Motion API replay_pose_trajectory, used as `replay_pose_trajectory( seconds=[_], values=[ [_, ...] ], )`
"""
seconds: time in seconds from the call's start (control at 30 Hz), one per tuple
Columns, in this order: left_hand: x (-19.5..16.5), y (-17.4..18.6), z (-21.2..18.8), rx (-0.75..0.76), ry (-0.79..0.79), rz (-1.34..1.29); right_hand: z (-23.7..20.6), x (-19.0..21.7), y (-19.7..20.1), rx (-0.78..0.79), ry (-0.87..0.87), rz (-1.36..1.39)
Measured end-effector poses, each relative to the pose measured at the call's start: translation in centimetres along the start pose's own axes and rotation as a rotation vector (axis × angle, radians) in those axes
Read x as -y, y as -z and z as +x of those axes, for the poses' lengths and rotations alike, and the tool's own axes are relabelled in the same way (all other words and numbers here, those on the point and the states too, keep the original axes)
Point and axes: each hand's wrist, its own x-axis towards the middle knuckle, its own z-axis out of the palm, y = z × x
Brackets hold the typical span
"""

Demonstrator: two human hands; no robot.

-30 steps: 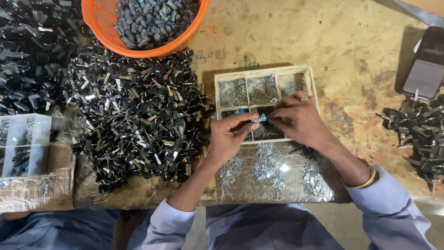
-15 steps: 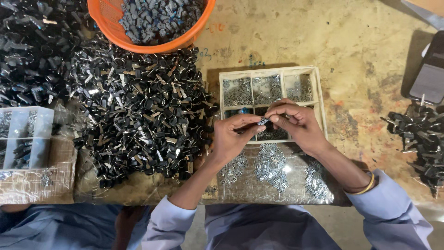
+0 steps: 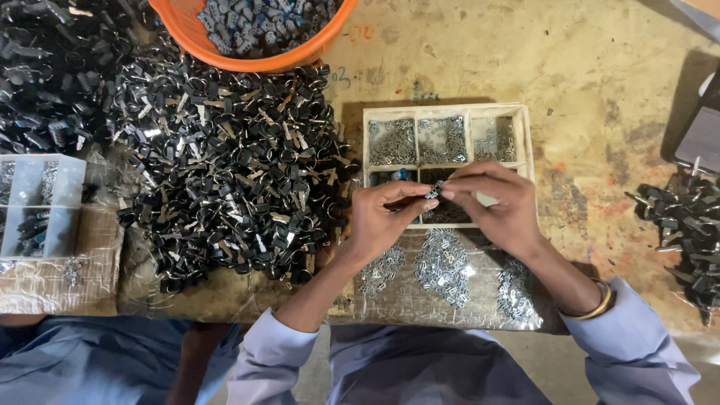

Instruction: The person sits at a workbench and assembles small blue and black components by hand, fitting parts together one at a time and placing the finished assemblies into a compartmented box. Piles of black parts and an orange basket of components sit on the bench beside the box.

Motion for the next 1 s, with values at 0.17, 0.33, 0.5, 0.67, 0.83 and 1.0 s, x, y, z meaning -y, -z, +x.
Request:
replay_pose_trajectory(
  seconds=[0.17,0.33,0.5,0.67,0.83,1.0],
  values=[
    [-0.1,0.0,-0.1,0.002,0.014,0.012,-0.3,-0.6,-0.2,-0.035,-0.348,0.372],
    [-0.5,0.0,0.0,0.003,0.041,0.025,-0.4,-1.0,-0.6,0.121,-0.341,0.513],
    [-0.7,0.0,0.0,0.006,0.038,-0.028,-0.5,-0.8,-0.9,0.11,-0.367,0.444],
    [-0.7,0.0,0.0,-0.007,0.015,-0.011,-0.2,-0.3,-0.9,0.116,-0.319,0.407],
    [-0.6,0.0,0.0,0.001,0.015,-0.013,0.2,0.3,-0.4,0.101,-0.109,0.123],
    [-0.6,0.1,0.1,0.002,0.013,0.012,0.2,0.6,-1.0,0.058,-0.129,0.112]
  ],
)
